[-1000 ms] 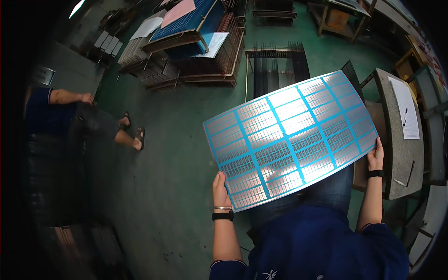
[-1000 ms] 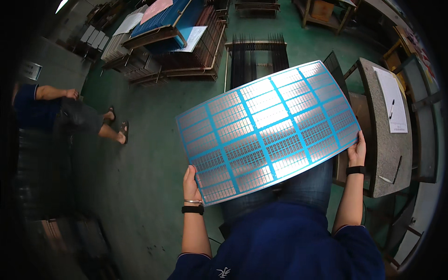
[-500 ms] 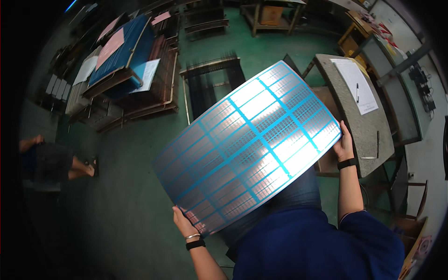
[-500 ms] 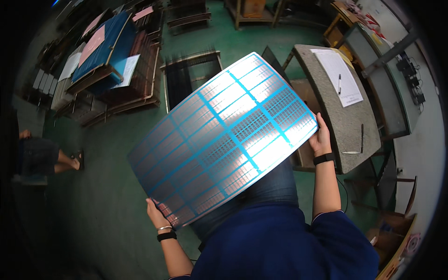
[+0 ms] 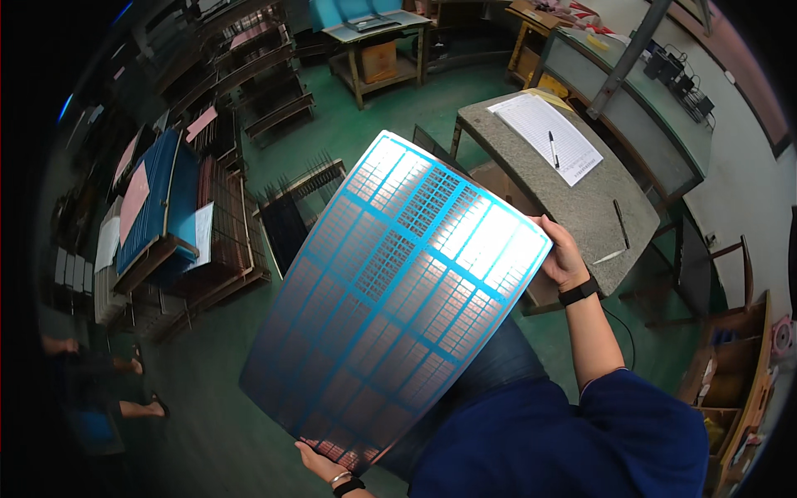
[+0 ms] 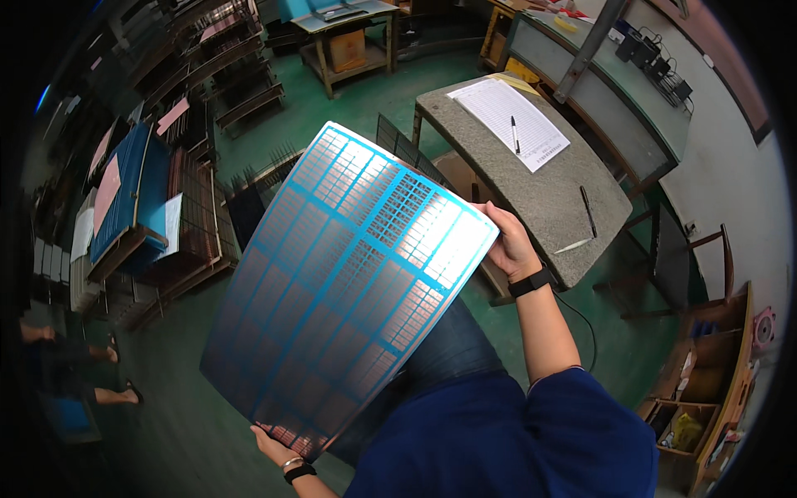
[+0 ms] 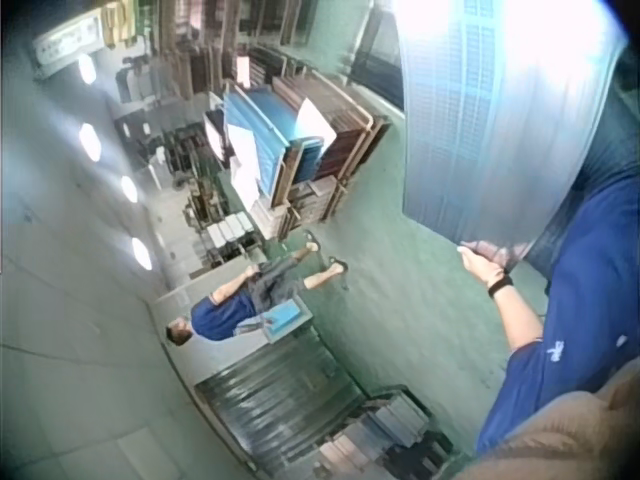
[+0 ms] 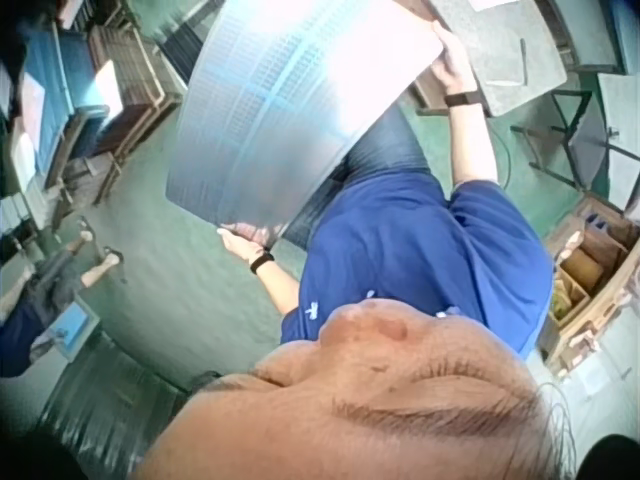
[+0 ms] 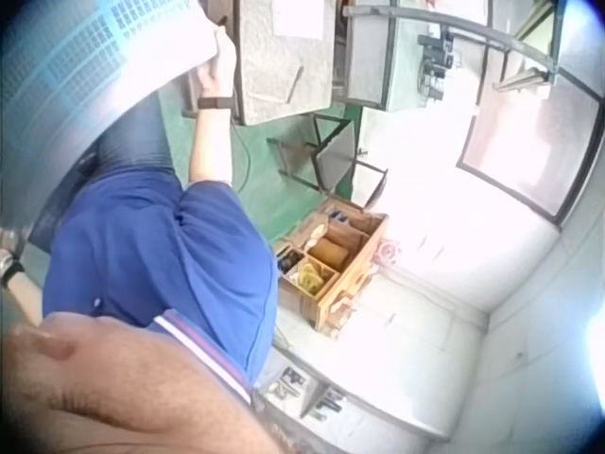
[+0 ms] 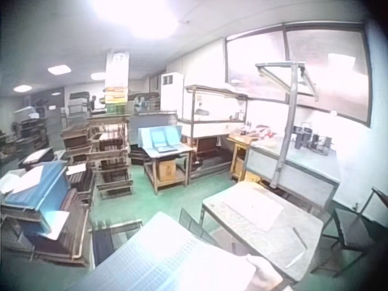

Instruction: Picking up thin blue metal sheets from a stack and inserting them into a specialized vertical rack.

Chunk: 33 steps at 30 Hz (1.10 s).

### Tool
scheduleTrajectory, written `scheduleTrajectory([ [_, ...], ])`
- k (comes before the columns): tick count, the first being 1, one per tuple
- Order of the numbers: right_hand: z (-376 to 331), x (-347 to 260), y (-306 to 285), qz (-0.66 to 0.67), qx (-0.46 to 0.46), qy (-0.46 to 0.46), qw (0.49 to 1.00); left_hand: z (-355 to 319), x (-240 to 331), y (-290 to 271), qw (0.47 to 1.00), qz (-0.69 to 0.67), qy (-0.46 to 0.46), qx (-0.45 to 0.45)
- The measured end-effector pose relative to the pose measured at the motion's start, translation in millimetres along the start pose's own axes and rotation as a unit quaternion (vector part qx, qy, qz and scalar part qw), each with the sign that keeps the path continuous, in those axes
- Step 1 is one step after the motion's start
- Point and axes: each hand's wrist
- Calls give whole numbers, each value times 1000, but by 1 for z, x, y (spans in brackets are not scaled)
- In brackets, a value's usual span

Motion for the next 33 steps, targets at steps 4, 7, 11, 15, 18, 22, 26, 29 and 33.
scheduleTrajectory([
  [4,-7,-12,2,-41,-39,13,998,2,3,-4,998,-58,11,-9],
  [7,-8,-25,-7,-136,-34,43,989,9,0,-14,995,17,93,33],
  [11,-5,-45,-1,-265,-78,92,957,-1,28,-14,991,-16,126,32],
  [15,0,-50,28,-336,-56,61,938,-8,51,-17,989,-7,149,23],
  [18,2,-42,37,-325,-30,13,945,-15,65,-15,986,3,164,5],
  [22,-3,-39,32,-244,-20,2,970,-22,78,-7,984,-37,175,-8],
  [26,-7,-43,28,-245,-12,-14,969,-21,88,-4,984,-63,158,-60],
  [29,4,-34,39,-226,-8,-63,972,-11,95,-15,996,-83,1,-18],
  [33,17,-32,31,-288,20,-111,951,-3,94,-23,952,-87,289,-55],
])
Point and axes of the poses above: each hand's wrist, its own z-axis towards the middle knuckle, its own y-axis out of the palm, x = y × z, and after that the axes turned 11 degrees about y, right-handed
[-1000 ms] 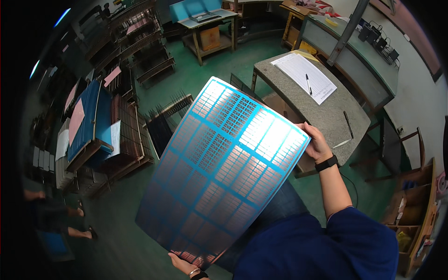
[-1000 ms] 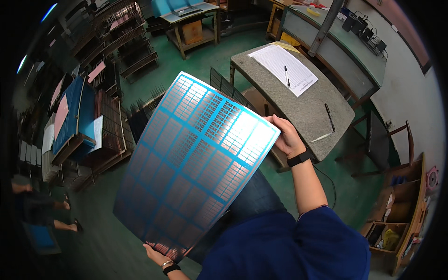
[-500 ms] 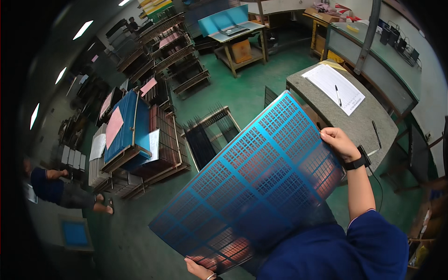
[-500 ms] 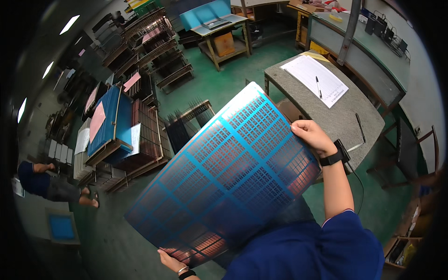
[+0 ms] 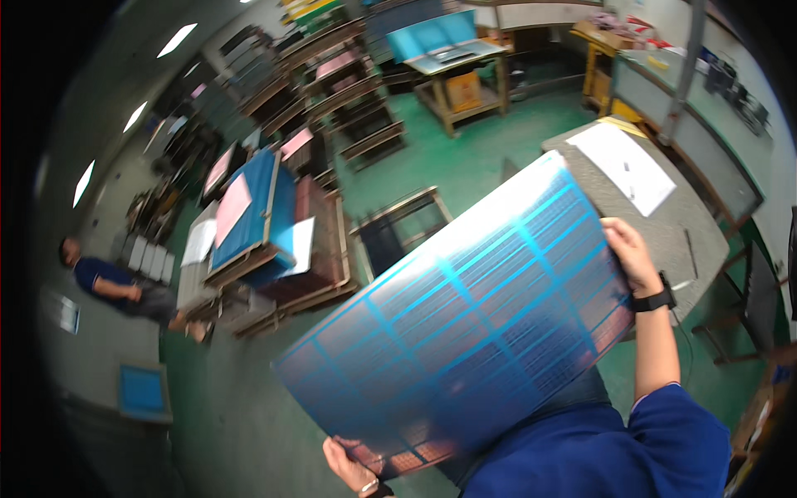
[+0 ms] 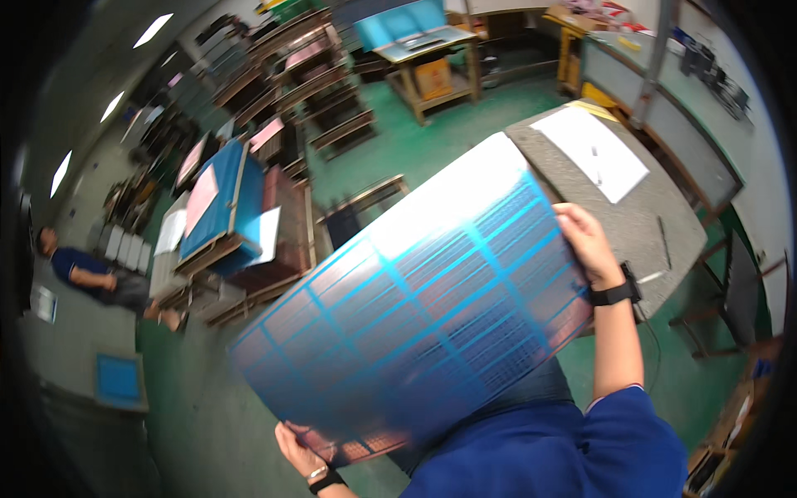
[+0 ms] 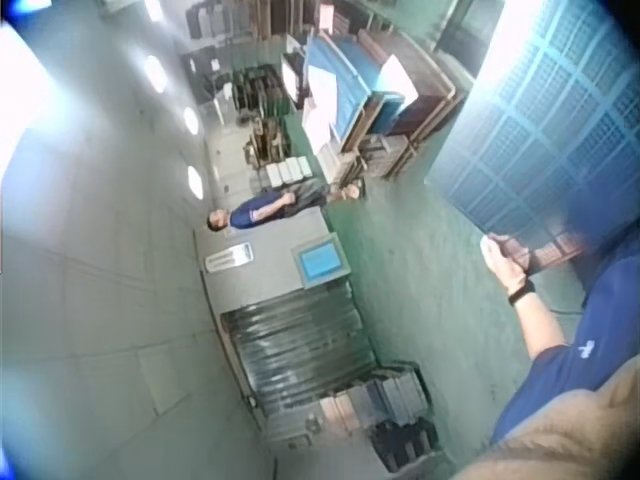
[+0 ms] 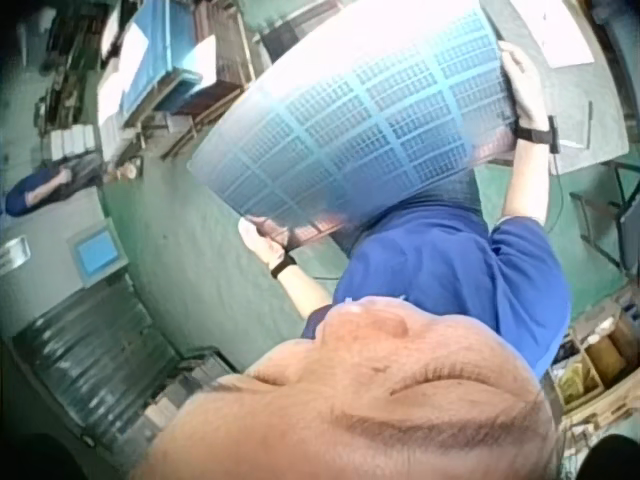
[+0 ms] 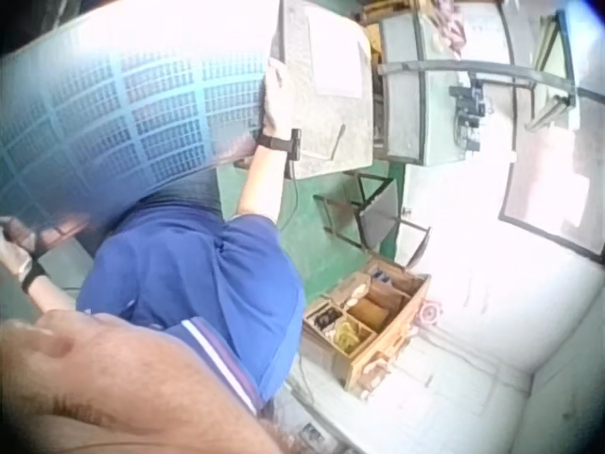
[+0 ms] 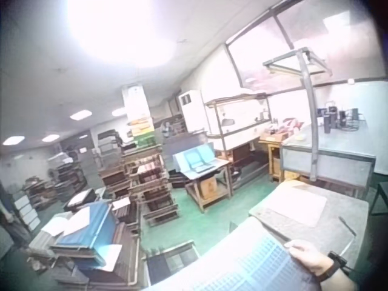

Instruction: Picking up thin blue metal sheets from a stack and inserting them into a specialized vertical rack.

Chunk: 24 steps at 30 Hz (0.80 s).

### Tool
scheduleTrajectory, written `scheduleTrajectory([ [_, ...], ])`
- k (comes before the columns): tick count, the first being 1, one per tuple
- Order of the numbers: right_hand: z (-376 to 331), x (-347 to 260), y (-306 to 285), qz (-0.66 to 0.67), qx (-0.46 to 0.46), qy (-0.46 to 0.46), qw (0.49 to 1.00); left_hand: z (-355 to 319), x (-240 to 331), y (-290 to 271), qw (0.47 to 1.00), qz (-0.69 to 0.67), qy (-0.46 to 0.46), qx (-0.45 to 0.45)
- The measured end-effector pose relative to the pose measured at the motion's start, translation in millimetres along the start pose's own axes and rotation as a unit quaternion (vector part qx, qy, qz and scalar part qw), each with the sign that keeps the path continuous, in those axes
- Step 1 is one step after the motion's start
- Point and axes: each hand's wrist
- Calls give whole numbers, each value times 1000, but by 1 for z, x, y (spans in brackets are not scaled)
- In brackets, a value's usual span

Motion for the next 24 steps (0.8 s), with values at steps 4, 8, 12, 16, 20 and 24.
scheduleTrajectory([
  [4,6,-4,-21,-29,67,-54,996,13,15,7,998,-42,-47,16],
  [8,42,35,-60,173,63,-77,980,20,17,17,982,-172,53,-49],
  [12,56,16,-9,249,192,-35,949,31,7,20,963,-176,166,-118],
  [16,64,29,-4,264,153,-45,951,18,47,64,978,-203,-37,-29],
  [20,60,52,-7,263,142,-22,954,14,42,66,953,-274,-105,-70],
  [24,56,67,-17,266,151,-2,952,11,27,55,898,-378,-197,-110],
])
Point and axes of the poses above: each hand's wrist, its own z-axis towards the middle knuckle, its own y-axis out of the palm, x = y × z, and after that the axes turned 11 degrees about y, right-handed
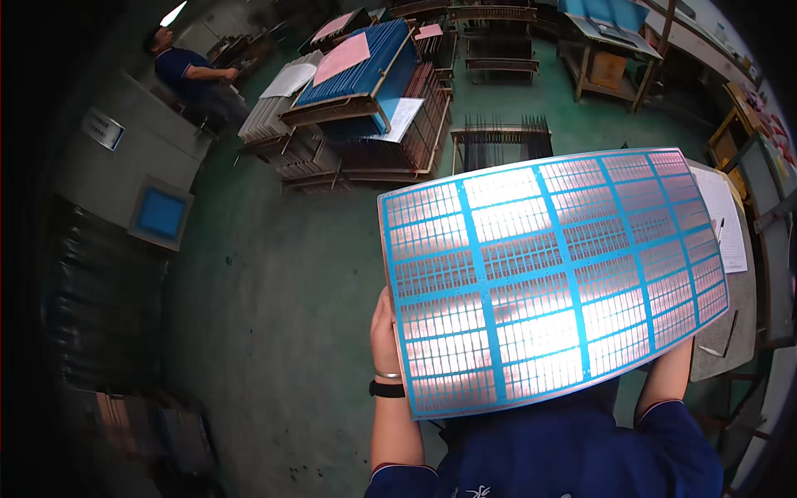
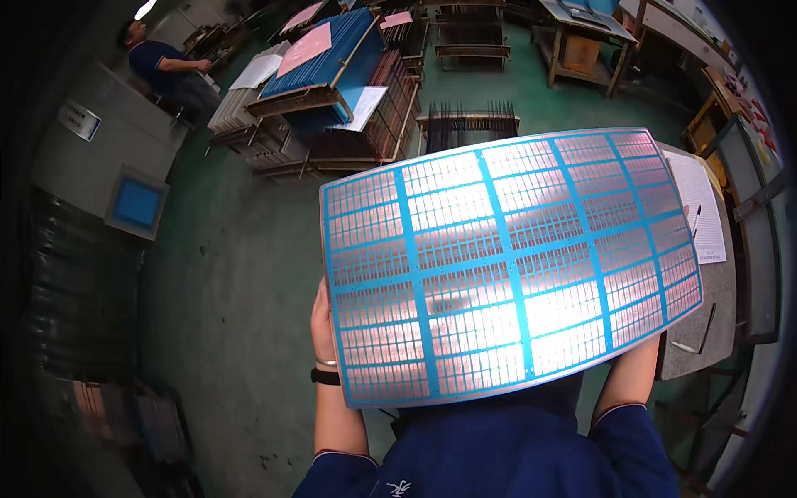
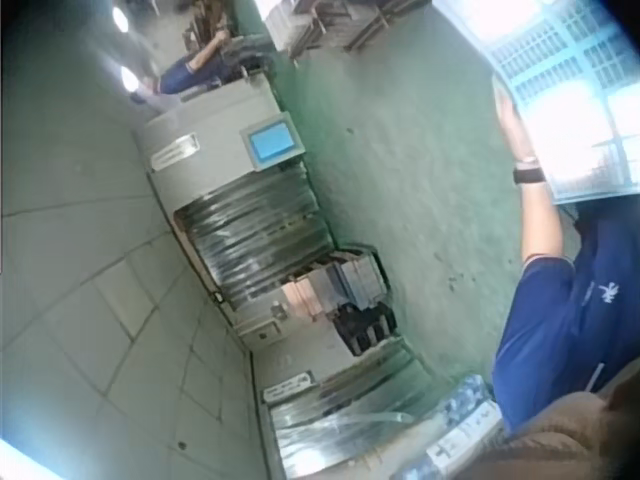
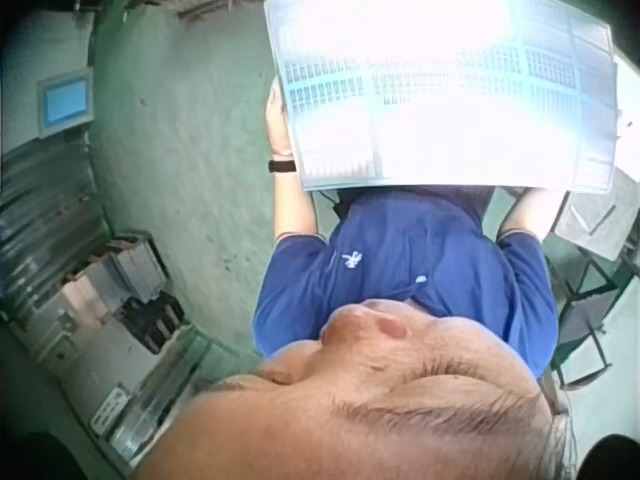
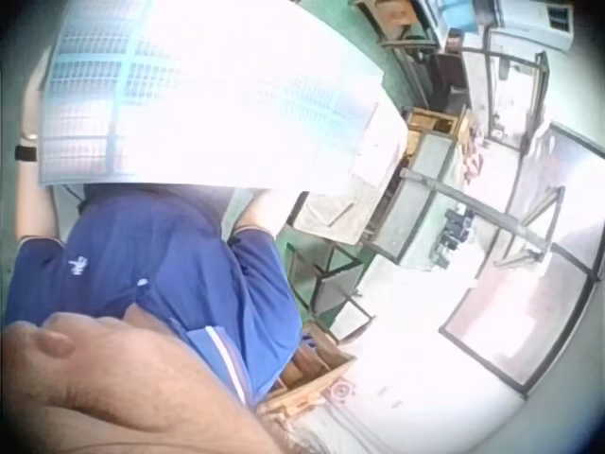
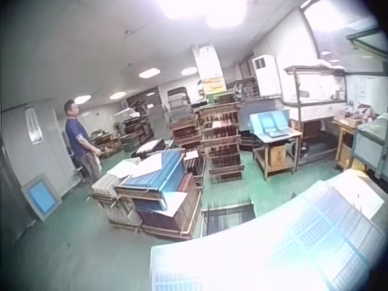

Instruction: Picking up thin blue metal sheets from a stack and inserting them into a specialized vertical rack.

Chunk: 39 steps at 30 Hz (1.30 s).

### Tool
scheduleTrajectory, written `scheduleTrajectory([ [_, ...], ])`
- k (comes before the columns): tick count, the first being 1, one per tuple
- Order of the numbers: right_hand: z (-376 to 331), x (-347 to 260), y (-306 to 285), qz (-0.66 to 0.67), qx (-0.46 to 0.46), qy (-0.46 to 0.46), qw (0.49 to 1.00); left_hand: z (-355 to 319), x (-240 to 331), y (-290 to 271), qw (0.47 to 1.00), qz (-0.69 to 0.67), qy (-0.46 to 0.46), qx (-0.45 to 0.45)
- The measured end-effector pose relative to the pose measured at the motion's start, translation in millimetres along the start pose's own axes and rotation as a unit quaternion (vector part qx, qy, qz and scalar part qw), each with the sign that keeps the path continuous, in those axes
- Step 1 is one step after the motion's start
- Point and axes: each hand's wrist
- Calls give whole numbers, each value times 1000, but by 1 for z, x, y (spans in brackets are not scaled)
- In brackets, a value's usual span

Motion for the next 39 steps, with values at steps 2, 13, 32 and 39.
scheduleTrajectory([
  [2,-1,7,-7,-2,7,10,1000,0,2,2,995,-95,-39,-10],
  [13,-3,8,-42,-36,0,10,999,10,-16,-7,996,-32,-76,40],
  [32,-21,18,-44,216,-168,106,956,-1,-12,-7,996,-42,49,-61],
  [39,-51,9,0,236,-165,103,952,-2,-14,-26,994,-11,100,-33],
])
Point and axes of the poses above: each hand's wrist, its own z-axis towards the middle knuckle, its own y-axis out of the palm, x = y × z, and after that the axes turned 11 degrees about y, right-handed
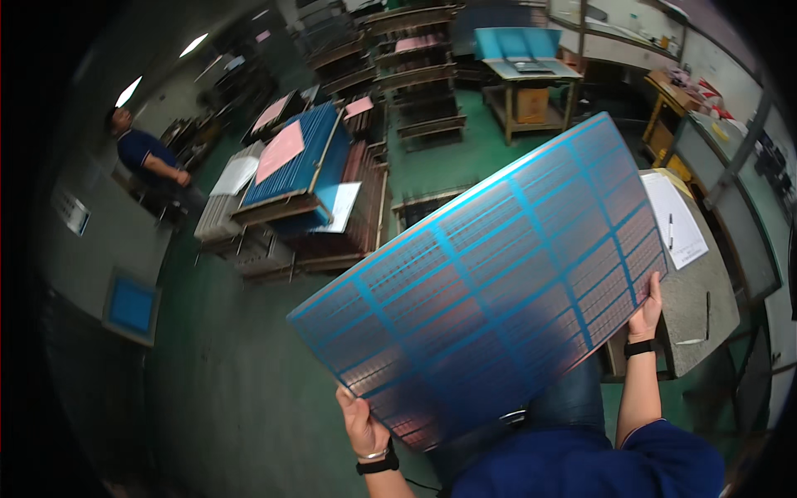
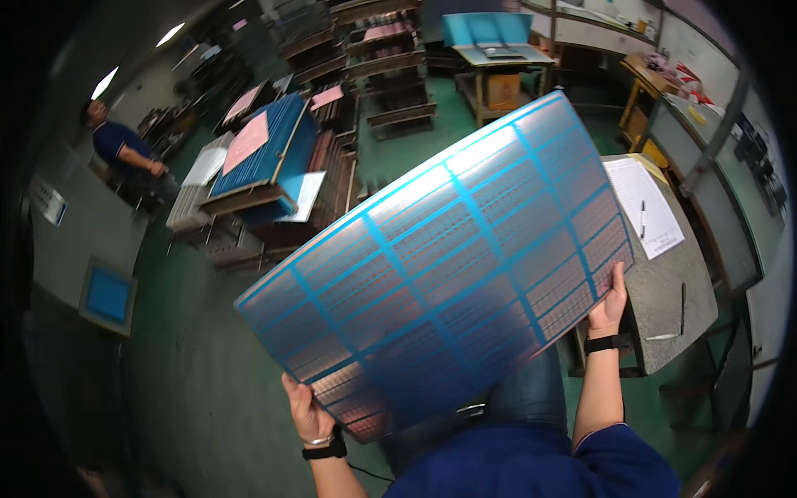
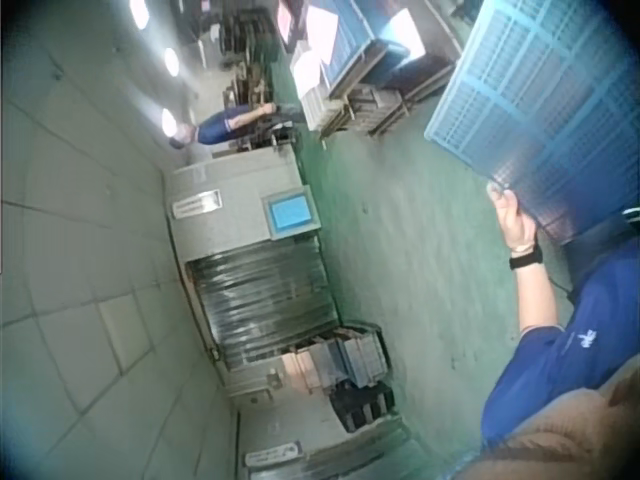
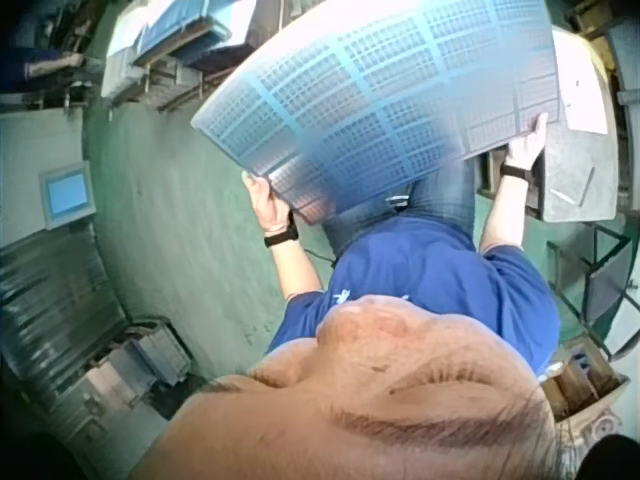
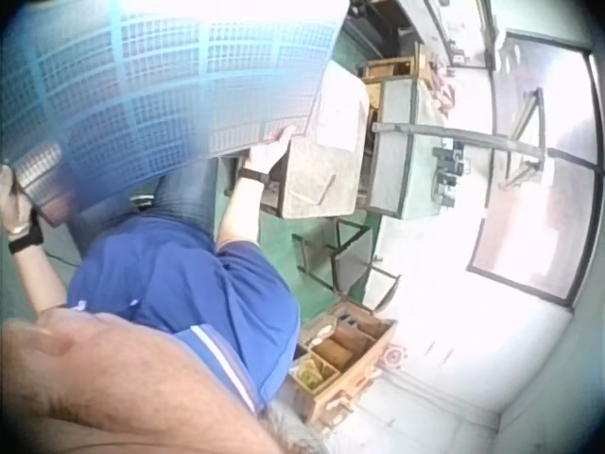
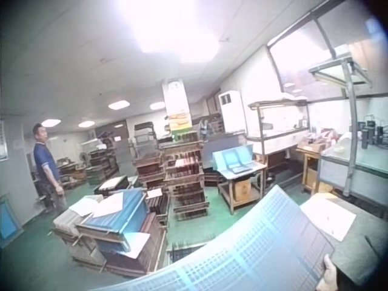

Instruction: Picking up thin blue metal sheets from a stack and inserting them into a specialized vertical rack.

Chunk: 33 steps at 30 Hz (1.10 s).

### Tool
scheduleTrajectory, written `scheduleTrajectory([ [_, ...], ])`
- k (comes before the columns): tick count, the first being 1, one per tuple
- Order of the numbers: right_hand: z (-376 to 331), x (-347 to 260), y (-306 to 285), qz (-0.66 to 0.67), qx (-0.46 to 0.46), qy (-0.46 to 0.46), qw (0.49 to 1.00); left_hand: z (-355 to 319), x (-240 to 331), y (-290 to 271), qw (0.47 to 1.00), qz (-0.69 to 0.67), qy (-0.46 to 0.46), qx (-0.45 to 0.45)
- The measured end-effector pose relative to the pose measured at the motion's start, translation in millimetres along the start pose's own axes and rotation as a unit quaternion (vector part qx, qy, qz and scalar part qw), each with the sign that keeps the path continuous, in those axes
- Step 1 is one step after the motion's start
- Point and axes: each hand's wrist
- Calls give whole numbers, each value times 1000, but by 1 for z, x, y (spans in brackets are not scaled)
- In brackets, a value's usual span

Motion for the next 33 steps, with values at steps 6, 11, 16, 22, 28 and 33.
scheduleTrajectory([
  [6,-16,10,33,-34,13,8,999,-4,-5,-38,988,89,35,120],
  [11,-24,12,87,-110,-57,52,991,-5,-3,-61,995,73,-39,52],
  [16,-24,16,103,-146,-82,71,983,-21,-3,-57,950,253,-96,157],
  [22,-15,37,110,-141,-89,98,981,-25,-17,-112,959,82,-213,169],
  [28,-56,108,155,-242,-215,189,927,-4,-73,-33,936,-124,-307,122],
  [33,-42,129,195,-356,49,-70,930,-7,-143,45,939,-189,-233,165],
])
Point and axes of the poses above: each hand's wrist, its own z-axis towards the middle knuckle, its own y-axis out of the palm, x = y × z, and after that the axes turned 11 degrees about y, right-handed
